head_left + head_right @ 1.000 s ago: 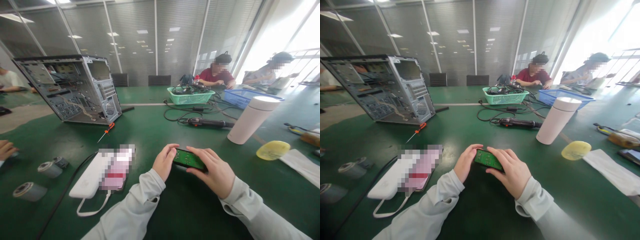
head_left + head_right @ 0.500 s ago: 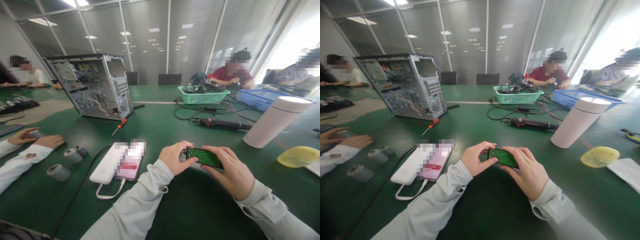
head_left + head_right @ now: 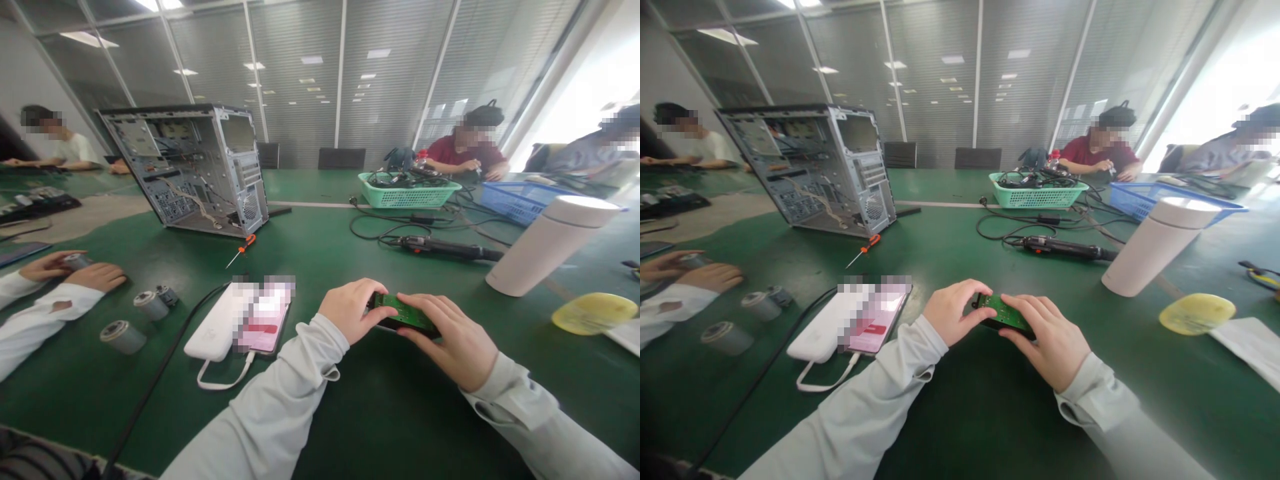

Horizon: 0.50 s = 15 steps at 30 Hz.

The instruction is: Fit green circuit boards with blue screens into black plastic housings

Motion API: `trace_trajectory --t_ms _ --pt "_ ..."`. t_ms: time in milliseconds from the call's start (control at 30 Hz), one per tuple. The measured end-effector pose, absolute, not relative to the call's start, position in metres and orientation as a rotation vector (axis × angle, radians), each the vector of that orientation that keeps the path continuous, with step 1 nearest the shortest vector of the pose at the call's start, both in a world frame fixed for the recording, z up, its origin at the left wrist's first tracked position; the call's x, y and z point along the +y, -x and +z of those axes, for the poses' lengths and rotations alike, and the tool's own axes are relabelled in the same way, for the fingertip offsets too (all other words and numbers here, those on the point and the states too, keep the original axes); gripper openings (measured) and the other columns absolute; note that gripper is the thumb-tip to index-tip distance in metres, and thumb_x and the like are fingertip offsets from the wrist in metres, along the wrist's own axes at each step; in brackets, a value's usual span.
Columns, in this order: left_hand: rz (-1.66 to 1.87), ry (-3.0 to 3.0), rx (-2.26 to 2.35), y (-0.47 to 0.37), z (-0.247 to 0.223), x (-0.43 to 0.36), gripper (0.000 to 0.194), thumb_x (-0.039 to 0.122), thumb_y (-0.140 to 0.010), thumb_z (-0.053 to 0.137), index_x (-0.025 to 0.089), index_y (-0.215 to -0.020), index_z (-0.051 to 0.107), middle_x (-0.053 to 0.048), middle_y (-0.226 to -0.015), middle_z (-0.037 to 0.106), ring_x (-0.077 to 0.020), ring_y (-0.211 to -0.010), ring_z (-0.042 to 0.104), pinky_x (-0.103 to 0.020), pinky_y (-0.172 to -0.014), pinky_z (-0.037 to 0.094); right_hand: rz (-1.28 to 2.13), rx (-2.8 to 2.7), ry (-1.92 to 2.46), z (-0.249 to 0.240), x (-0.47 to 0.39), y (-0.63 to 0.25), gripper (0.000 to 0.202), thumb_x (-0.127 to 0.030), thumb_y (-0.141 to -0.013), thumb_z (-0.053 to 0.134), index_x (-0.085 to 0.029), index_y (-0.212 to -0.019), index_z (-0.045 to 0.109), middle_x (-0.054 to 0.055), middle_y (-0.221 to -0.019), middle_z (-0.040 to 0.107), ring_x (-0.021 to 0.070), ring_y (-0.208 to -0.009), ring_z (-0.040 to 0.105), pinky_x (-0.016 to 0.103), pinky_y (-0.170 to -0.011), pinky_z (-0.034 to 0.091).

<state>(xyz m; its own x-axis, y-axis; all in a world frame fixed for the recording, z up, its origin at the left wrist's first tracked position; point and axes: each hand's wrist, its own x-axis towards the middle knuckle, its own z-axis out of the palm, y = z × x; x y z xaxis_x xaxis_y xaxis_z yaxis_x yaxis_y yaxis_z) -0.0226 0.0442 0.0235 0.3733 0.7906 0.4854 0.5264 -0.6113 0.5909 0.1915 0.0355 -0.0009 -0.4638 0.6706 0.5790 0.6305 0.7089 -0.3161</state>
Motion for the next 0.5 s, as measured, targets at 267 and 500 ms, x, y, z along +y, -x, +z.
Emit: trace_trajectory --t_ms 267,500 --pt "1.28 -1.854 1.148 0.018 0.018 0.049 0.021 0.032 -0.095 0.058 0.018 -0.108 0.065 -0.006 -0.111 0.069 -0.0209 -0.095 0.067 -0.042 -0.083 0.056 0.652 -1.939 1.134 0.008 0.028 -0.18 0.044 -0.054 -0.088 0.055 -0.019 -0.113 0.064 0.007 -0.108 0.062 0.025 -0.1 0.058 0.041 -0.093 0.046" --pt "1.192 -1.449 1.242 0.013 -0.002 0.065 0.029 0.032 -0.093 0.06 0.019 -0.12 0.06 -0.009 -0.127 0.062 -0.0247 -0.106 0.064 -0.047 -0.088 0.054 1.458 -1.457 1.356 0.005 0.036 -0.175 0.048 -0.056 -0.094 0.038 -0.012 -0.101 0.056 0.006 -0.071 0.056 0.0151 -0.055 0.054 0.021 -0.041 0.043"
